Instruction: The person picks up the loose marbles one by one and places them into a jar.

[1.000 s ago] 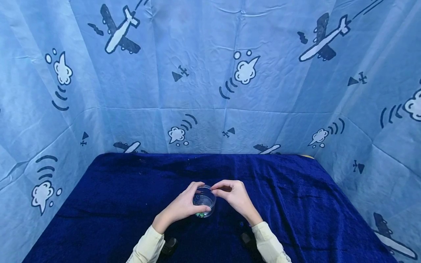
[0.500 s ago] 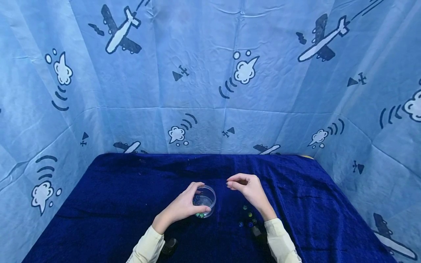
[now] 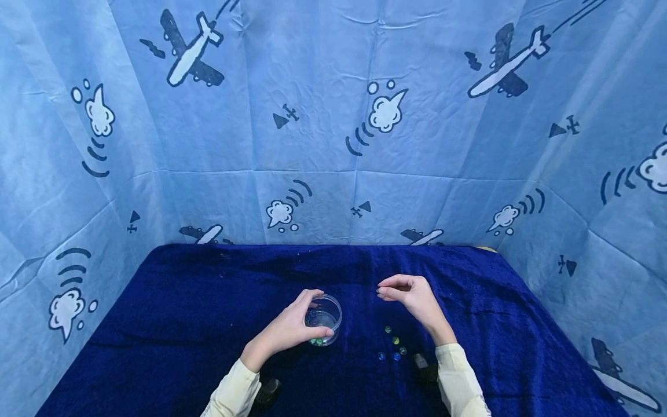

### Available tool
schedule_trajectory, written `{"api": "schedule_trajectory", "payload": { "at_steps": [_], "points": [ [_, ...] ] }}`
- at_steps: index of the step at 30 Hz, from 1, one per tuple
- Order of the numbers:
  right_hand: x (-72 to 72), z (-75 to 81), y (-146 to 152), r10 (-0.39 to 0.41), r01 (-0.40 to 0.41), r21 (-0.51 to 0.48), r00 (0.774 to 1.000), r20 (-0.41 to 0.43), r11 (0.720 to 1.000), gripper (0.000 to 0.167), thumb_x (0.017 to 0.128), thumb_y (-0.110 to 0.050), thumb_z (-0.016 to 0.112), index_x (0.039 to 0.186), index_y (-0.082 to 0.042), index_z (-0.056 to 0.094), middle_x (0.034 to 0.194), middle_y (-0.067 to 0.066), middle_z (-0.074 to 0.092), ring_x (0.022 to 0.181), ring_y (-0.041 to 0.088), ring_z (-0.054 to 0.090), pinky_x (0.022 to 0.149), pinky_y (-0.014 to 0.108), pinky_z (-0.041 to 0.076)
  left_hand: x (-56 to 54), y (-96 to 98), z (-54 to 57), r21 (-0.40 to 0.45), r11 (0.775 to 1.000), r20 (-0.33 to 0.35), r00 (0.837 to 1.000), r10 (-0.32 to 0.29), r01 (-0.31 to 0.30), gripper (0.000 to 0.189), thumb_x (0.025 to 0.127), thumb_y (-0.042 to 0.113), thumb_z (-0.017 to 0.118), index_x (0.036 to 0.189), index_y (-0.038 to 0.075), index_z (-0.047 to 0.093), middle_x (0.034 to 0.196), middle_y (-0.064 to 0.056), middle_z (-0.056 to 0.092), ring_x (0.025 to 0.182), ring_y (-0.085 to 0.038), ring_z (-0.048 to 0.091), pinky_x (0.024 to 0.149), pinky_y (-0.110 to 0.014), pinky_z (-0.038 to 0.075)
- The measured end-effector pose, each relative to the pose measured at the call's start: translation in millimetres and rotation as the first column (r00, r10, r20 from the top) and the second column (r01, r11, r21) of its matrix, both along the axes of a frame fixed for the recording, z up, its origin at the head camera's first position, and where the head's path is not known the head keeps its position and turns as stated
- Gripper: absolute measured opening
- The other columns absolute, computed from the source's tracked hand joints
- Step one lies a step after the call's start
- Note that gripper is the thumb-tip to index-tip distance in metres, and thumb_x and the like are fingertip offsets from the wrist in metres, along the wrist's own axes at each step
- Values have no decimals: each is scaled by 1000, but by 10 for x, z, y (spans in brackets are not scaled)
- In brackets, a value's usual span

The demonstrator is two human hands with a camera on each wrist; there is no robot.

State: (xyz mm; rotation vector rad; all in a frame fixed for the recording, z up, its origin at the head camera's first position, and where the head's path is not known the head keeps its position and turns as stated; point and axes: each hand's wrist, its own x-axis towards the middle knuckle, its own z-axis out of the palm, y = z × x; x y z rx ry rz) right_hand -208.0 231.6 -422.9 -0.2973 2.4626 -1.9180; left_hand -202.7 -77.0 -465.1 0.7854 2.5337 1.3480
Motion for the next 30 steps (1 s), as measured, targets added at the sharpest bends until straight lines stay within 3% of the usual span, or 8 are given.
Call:
{"api": "schedule_trajectory", "payload": {
  "at_steps": [7,12,18,22,30],
  "points": [
    [-39,-6,95,32,-32,6,999,34,999,30,95,-2,71,113,22,65,103,22,74,88,15,75,82,31,61,-19,24,3,7,1000,-1,1000,7,-7,87,86,47,81,151,4,43,149,-13,49,132,-33,56,106,-54,47],
    [-71,-35,193,98,-98,5,992,75,995,32,95,-4,71,113,22,64,103,23,74,89,17,75,84,33,60,-32,40,5,4,1000,5,1000,11,-11,87,86,46,81,151,3,43,149,-14,49,133,-33,56,106,-55,46],
    [-115,-79,302,179,-183,31,978,108,983,24,96,-3,70,108,17,69,105,29,72,94,26,75,86,40,60,-41,56,6,3,1000,16,1000,16,-16,87,87,46,81,152,3,42,150,-13,48,134,-33,55,106,-55,46],
    [-143,-99,353,194,-203,58,972,133,977,22,95,-5,72,106,14,71,104,23,74,97,33,74,85,34,60,-49,66,6,-7,1000,18,1000,19,-19,87,87,47,80,152,4,42,149,-12,48,134,-32,54,106,-54,46],
    [-86,-114,373,213,-228,80,962,169,970,22,94,-5,73,106,13,72,104,21,75,97,35,73,84,29,59,-33,40,3,2,1000,7,1000,6,-6,87,87,47,80,152,3,42,149,-12,49,134,-32,55,106,-55,46]
  ]
}}
